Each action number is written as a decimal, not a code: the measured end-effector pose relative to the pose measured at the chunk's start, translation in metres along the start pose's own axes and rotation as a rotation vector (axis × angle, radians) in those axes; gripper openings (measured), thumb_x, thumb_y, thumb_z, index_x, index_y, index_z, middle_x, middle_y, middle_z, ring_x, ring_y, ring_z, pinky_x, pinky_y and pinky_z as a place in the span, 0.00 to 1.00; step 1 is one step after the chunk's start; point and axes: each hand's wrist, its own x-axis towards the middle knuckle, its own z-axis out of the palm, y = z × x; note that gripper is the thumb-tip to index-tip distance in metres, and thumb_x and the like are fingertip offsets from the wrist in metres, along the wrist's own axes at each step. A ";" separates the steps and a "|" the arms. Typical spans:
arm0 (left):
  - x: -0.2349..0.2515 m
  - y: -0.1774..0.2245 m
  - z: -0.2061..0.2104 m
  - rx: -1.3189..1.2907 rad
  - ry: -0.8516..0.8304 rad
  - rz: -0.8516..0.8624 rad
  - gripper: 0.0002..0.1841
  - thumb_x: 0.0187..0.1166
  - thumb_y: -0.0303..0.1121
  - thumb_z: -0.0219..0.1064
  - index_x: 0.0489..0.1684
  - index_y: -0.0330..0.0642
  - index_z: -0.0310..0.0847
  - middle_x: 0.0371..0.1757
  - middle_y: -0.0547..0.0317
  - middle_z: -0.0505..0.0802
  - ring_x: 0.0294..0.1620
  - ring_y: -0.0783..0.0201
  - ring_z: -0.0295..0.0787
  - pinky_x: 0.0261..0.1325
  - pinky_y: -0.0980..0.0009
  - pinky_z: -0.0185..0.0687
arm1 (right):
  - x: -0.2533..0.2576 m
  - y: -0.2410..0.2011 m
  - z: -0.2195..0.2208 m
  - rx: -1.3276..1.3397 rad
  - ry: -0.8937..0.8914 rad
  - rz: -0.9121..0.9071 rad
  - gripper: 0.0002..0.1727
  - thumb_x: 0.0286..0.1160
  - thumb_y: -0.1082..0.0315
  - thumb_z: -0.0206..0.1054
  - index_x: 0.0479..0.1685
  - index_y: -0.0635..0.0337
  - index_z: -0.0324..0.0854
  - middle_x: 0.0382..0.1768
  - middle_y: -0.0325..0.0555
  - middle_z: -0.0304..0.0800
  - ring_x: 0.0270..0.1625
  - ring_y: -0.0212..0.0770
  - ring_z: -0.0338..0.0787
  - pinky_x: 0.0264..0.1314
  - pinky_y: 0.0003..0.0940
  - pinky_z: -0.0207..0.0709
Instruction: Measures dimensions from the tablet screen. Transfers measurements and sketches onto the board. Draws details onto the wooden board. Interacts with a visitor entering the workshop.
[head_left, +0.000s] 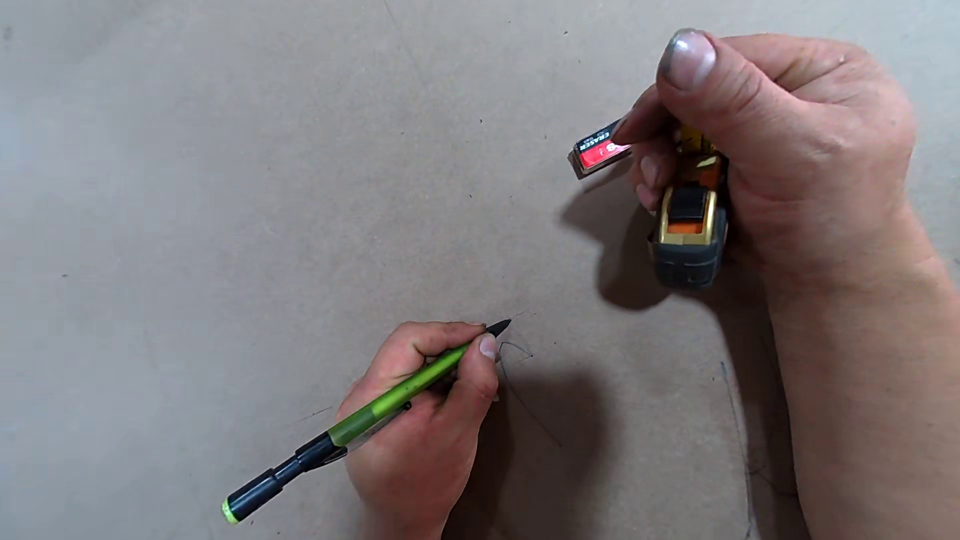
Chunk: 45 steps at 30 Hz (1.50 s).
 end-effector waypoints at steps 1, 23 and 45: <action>0.000 0.000 -0.001 0.004 -0.008 0.002 0.07 0.72 0.33 0.77 0.42 0.46 0.89 0.29 0.61 0.94 0.20 0.66 0.89 0.20 0.73 0.89 | 0.000 0.000 0.000 -0.008 -0.002 0.000 0.20 0.92 0.57 0.58 0.35 0.55 0.90 0.28 0.34 0.91 0.27 0.31 0.88 0.30 0.27 0.87; 0.002 -0.005 -0.010 0.006 -0.146 0.065 0.05 0.72 0.36 0.78 0.38 0.51 0.90 0.33 0.63 0.94 0.23 0.67 0.89 0.21 0.75 0.87 | -0.001 -0.001 0.000 -0.009 -0.001 -0.007 0.20 0.92 0.58 0.58 0.33 0.56 0.90 0.28 0.35 0.92 0.28 0.30 0.89 0.30 0.26 0.87; 0.002 -0.006 -0.011 0.003 -0.162 0.067 0.05 0.73 0.36 0.77 0.38 0.50 0.89 0.33 0.63 0.94 0.23 0.67 0.90 0.21 0.74 0.88 | -0.001 -0.001 0.000 -0.003 -0.006 -0.009 0.20 0.92 0.60 0.57 0.34 0.57 0.90 0.27 0.35 0.91 0.28 0.31 0.89 0.30 0.26 0.87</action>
